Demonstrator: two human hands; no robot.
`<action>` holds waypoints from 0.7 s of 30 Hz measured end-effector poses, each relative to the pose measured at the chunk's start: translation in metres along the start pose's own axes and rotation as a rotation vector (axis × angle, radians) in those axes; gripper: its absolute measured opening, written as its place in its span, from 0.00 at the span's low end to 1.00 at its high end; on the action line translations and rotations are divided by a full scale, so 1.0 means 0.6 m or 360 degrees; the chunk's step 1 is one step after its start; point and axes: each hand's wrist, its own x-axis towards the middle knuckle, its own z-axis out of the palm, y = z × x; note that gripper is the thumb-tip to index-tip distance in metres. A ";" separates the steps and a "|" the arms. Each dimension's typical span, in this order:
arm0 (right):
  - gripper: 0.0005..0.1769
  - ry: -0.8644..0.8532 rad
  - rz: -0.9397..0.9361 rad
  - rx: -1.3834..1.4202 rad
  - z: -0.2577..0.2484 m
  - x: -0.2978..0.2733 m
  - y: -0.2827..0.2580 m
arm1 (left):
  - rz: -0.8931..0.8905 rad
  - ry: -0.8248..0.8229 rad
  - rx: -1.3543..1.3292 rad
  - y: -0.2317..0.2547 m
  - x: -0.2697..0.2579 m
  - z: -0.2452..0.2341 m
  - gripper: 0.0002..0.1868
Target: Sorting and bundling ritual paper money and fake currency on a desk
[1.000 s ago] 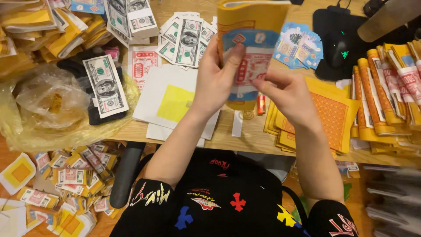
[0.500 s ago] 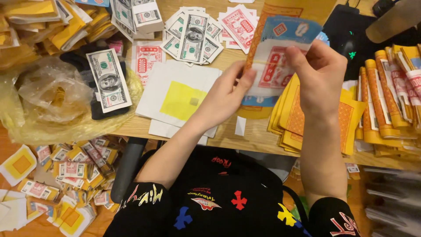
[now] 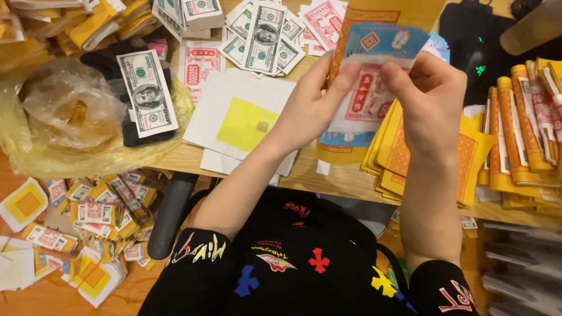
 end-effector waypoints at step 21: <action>0.19 -0.0199 -0.0284 -0.0614 0.061 -0.059 0.100 | 0.0279 0.0677 -0.0662 -0.051 -0.025 -0.007 0.25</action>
